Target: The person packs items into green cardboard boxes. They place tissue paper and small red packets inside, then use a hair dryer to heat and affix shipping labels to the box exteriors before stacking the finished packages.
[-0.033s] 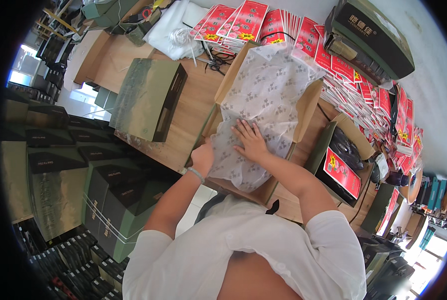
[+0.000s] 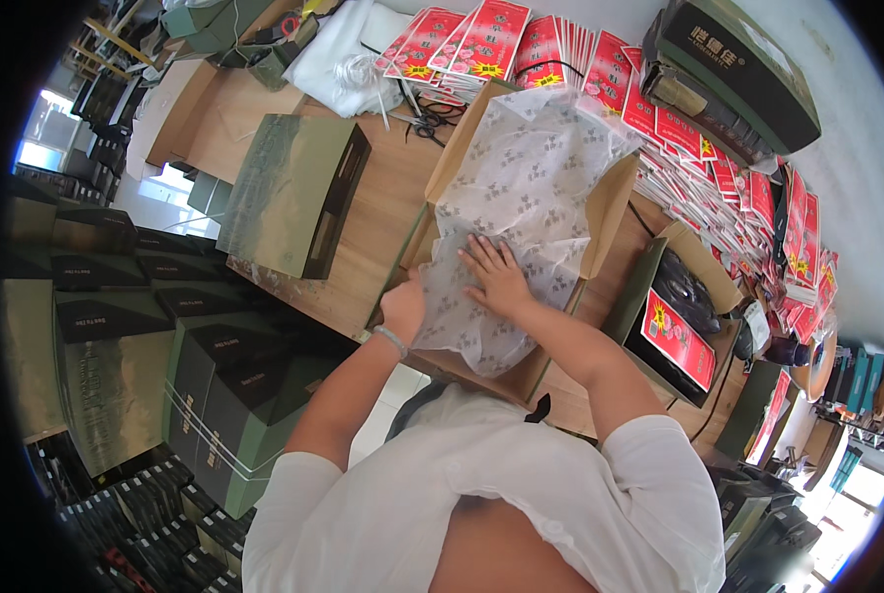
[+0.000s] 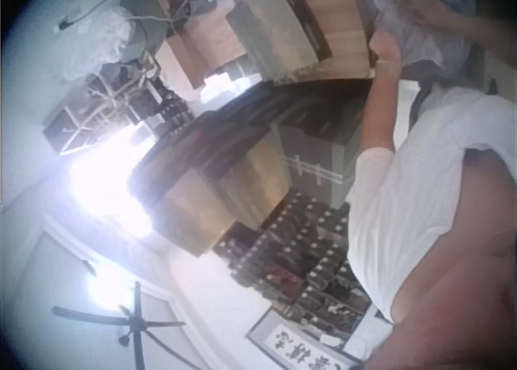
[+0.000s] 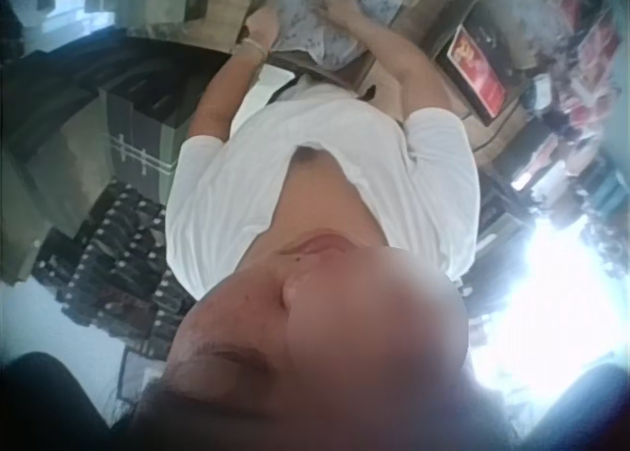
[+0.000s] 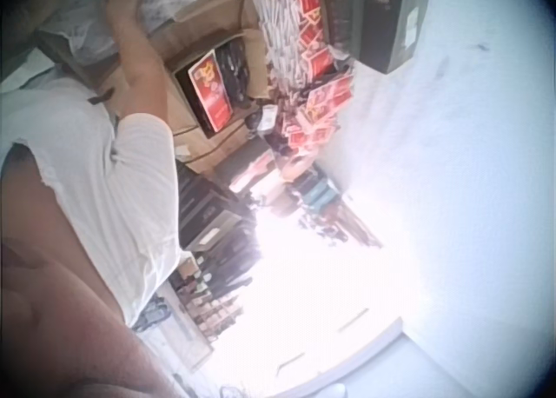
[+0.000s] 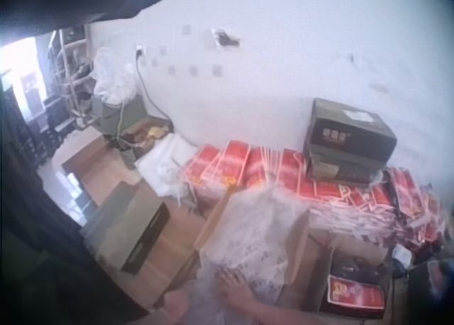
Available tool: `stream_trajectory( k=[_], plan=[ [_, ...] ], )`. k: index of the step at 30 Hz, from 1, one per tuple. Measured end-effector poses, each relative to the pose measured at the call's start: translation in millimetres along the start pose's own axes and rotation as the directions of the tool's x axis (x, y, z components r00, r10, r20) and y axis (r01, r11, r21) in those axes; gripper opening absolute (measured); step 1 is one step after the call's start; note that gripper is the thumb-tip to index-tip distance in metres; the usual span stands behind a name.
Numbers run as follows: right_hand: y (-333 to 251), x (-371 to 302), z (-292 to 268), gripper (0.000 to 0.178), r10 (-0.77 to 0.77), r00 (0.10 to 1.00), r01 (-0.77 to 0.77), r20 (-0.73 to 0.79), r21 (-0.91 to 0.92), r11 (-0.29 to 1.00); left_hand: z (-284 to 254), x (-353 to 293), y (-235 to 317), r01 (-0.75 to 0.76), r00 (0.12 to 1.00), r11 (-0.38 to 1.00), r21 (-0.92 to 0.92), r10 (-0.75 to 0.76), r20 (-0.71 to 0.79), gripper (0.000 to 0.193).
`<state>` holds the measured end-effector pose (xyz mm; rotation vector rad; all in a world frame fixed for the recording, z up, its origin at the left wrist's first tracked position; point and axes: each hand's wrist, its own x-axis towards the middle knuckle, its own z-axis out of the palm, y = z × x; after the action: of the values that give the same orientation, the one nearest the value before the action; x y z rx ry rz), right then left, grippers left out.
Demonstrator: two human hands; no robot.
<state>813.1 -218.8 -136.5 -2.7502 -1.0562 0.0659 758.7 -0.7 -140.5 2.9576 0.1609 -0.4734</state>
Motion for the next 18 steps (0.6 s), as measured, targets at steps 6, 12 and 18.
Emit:
stream_trajectory(
  k=[6, 12, 18],
  plan=[
    [9, 1, 54, 0.076, 0.026, 1.000, -0.026, 0.010, 0.076, 0.997, 30, 21, -4, -0.041, 0.999, 0.963, 0.265, 0.047, -0.018, 0.029],
    [-9, -13, 42, 0.085, 0.165, 0.974, -0.179, 0.154, 0.084, 0.980, 7, 13, 2, -0.105, 0.994, 0.983, 0.151, 0.107, -0.005, 0.061],
    [-56, -66, 24, 0.118, 0.468, 0.687, -0.565, 0.556, 0.005, 0.825, -2, 4, 7, -0.426, 0.879, 0.889, 0.170, 0.362, 0.310, 0.099]
  ],
)
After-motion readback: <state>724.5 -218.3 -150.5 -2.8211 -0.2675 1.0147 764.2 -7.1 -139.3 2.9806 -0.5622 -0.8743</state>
